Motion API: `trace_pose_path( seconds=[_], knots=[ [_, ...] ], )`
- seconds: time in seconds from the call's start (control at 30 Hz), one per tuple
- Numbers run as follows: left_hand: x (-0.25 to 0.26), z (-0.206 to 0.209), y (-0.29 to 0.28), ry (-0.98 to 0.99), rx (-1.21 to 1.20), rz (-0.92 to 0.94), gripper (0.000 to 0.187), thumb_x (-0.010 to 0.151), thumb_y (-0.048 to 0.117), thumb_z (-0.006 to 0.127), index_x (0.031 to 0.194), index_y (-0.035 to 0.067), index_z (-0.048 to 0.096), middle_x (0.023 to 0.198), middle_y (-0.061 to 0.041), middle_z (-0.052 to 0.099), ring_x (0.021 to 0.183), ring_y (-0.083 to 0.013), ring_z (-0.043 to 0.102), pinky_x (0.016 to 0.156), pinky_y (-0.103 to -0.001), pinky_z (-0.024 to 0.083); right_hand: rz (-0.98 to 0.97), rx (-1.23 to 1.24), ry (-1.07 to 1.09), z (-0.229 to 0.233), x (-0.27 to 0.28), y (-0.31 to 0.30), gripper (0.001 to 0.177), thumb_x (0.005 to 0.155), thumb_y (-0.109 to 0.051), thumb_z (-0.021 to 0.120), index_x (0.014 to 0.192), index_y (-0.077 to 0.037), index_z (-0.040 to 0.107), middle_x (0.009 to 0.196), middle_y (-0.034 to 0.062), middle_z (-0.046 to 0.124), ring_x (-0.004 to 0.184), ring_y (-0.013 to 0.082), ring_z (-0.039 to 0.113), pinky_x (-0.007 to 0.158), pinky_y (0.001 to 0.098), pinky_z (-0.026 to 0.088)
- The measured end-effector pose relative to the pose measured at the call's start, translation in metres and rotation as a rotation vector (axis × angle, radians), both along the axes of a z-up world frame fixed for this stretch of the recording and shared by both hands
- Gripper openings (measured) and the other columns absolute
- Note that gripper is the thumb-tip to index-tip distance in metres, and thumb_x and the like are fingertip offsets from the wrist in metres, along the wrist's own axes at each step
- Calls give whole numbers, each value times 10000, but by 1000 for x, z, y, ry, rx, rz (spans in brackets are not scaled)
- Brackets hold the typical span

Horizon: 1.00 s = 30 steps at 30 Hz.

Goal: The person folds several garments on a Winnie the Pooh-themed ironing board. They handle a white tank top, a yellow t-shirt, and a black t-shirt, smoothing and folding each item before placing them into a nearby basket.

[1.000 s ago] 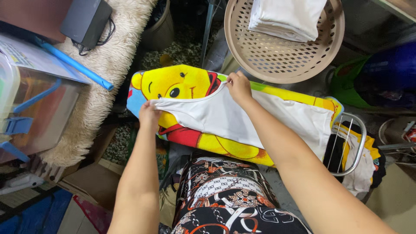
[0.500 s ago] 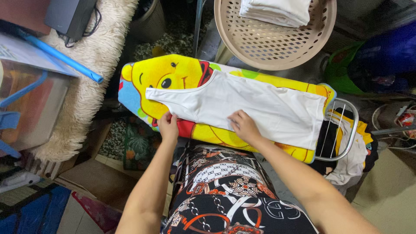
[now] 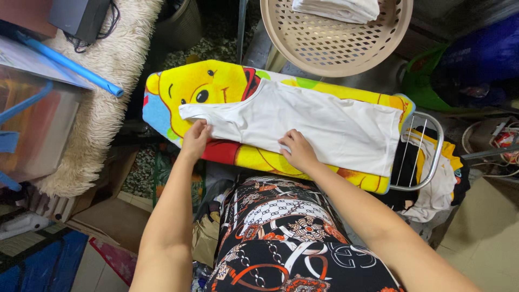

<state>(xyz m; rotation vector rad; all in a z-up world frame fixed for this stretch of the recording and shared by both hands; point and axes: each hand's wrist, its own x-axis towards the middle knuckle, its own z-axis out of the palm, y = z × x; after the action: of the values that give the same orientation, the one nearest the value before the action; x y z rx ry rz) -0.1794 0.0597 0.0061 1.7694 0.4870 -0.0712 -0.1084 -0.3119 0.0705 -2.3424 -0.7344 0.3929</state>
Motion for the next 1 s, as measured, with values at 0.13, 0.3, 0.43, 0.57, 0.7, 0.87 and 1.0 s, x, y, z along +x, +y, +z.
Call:
trace_pose_path(
  seconds=[0.13, 0.3, 0.43, 0.57, 0.7, 0.87, 1.0],
  knots=[
    [-20, 3, 5, 81, 578, -96, 175, 973, 176, 674, 1071, 33, 699, 960, -170, 760, 902, -304, 704, 792, -417, 543, 30, -12, -14, -7, -3, -3, 261, 802, -118, 754, 1054, -68, 709, 1111, 114, 580, 1061, 320, 595, 904, 415, 512],
    [-42, 6, -59, 412, 265, 203, 275, 975, 250, 637, 989, -21, 684, 813, -175, 755, 754, -251, 742, 736, -393, 568, -250, 112, -113, -42, 14, -65, 182, 884, -59, 720, 1065, -79, 721, 1096, 138, 669, 1073, 323, 623, 950, 407, 506],
    [-29, 17, -132, 301, 125, -119, 224, 933, 241, 681, 1022, 44, 737, 844, -127, 755, 794, -243, 745, 749, -383, 576, -841, -3, -199, -66, 56, -180, 114, 986, -121, 697, 1097, -122, 720, 1061, 94, 692, 974, 298, 671, 914, 423, 514],
    [17, 30, -171, -109, 424, -341, 278, 907, 176, 732, 1181, 133, 719, 1179, -126, 673, 1074, -323, 648, 916, -410, 540, -784, -254, -416, -65, 101, -272, 209, 940, -96, 740, 1149, -110, 741, 1182, 133, 661, 1149, 397, 568, 1008, 486, 463],
    [72, 42, -191, -96, 639, -555, 697, 739, 248, 856, 1371, 186, 566, 1425, -110, 497, 1338, -356, 450, 999, -489, 503, -507, -322, -372, -60, 141, -291, 441, 794, -151, 776, 1225, -78, 709, 1290, 168, 635, 1207, 457, 514, 988, 575, 421],
    [96, 71, -207, 320, 875, -734, 1123, 646, 363, 930, 1568, 338, 291, 1612, -72, 215, 1488, -411, 201, 928, -659, 494, -485, -620, 163, -57, 165, -290, 317, 900, -315, 769, 1188, -186, 733, 1256, 90, 671, 1304, 370, 546, 1075, 549, 414],
    [91, 82, -210, 438, 854, -699, 1201, 638, 403, 936, 1598, 405, 213, 1685, -107, 52, 1529, -476, 44, 904, -753, 453, -684, -452, -62, -53, 155, -306, 266, 977, -251, 737, 1207, -124, 698, 1318, 124, 618, 1266, 375, 568, 1084, 495, 462]
  ],
)
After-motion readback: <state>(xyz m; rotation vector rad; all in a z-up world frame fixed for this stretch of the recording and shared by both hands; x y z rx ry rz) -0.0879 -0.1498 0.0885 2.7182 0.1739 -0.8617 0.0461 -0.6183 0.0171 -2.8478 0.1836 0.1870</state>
